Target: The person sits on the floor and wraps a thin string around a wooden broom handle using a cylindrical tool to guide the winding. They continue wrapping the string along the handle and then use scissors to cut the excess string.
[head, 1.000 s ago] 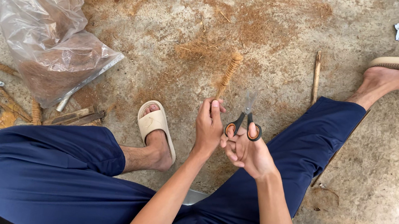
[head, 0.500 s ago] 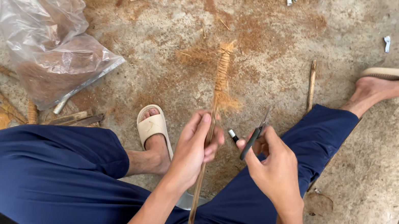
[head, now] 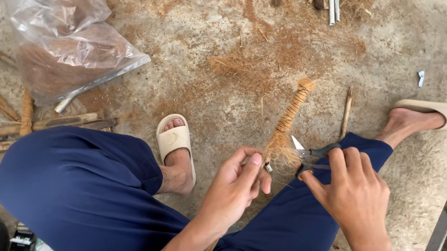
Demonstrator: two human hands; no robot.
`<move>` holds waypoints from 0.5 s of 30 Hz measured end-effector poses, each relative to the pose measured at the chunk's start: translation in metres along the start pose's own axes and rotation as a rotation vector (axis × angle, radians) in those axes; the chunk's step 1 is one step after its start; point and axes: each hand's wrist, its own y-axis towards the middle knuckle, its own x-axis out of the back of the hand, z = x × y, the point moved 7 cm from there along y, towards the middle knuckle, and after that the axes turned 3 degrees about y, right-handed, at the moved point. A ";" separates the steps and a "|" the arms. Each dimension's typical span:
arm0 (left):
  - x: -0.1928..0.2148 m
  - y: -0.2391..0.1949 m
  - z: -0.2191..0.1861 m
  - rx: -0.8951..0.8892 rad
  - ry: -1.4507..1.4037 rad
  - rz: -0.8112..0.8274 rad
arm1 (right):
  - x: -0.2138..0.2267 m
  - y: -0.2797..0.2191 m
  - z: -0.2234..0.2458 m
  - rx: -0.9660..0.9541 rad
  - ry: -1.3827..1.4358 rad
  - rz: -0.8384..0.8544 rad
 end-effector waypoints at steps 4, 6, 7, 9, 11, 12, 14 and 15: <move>0.002 -0.002 -0.006 -0.080 0.017 0.006 | 0.003 0.002 0.006 0.067 -0.066 0.015; 0.004 -0.006 -0.003 -0.032 0.113 0.000 | 0.003 0.002 0.008 0.101 -0.097 0.005; 0.005 -0.008 -0.001 -0.007 0.162 -0.005 | 0.002 0.002 0.008 0.115 -0.112 0.007; 0.008 -0.008 -0.004 -0.027 0.142 -0.021 | 0.000 0.000 0.010 0.148 -0.130 0.002; 0.009 -0.008 -0.005 -0.042 0.135 -0.023 | -0.002 -0.002 0.012 0.189 -0.142 -0.018; 0.008 -0.008 -0.005 -0.045 0.137 -0.017 | -0.004 -0.002 0.011 0.187 -0.161 -0.008; 0.007 -0.007 -0.003 -0.024 0.135 -0.018 | -0.009 -0.003 0.008 0.182 -0.200 0.010; 0.006 -0.006 -0.002 0.000 0.130 -0.024 | -0.009 -0.003 0.006 0.168 -0.189 0.009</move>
